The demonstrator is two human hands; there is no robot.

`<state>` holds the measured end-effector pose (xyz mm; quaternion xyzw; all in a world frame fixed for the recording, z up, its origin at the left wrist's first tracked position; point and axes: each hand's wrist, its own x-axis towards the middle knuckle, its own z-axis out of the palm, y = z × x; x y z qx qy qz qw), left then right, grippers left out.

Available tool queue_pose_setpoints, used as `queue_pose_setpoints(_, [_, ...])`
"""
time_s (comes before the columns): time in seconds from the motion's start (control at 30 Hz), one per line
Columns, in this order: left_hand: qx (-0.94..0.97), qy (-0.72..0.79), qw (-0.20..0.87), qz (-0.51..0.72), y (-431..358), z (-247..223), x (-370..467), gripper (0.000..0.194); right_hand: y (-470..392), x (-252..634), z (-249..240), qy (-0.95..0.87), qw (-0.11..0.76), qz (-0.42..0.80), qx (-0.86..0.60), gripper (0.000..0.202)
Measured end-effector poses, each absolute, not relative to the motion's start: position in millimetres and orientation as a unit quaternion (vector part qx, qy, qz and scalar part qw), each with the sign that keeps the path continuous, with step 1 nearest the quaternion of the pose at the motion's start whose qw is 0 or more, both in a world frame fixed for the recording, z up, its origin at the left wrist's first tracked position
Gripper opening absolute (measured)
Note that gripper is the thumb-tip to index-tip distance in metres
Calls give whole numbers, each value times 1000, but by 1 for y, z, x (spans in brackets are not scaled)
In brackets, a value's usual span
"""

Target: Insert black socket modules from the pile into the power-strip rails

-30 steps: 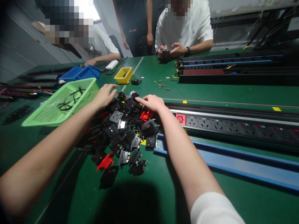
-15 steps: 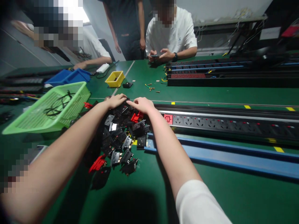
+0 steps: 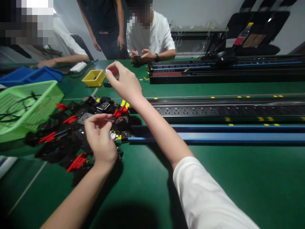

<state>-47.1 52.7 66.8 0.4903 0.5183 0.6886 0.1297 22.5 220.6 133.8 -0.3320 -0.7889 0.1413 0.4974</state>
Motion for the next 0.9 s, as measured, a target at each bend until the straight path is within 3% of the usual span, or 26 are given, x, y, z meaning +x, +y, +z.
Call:
queue_pose_setpoints(0.17, [549, 491, 162, 656, 10, 14, -14, 17, 118, 95, 100, -874, 357, 65, -324, 16])
queue_pose_setpoints(0.3, [578, 485, 158, 637, 18, -7, -17, 15, 60, 145, 46, -904, 238, 25, -356, 30])
queue_pose_setpoints(0.5, [505, 538, 194, 646, 27, -7, -26, 15, 44, 168, 12, -895, 196, -23, -401, 34])
queue_pose_setpoints(0.9, [517, 568, 175, 615, 25, -8, -22, 14, 58, 172, 4, -892, 244, -63, -376, 38])
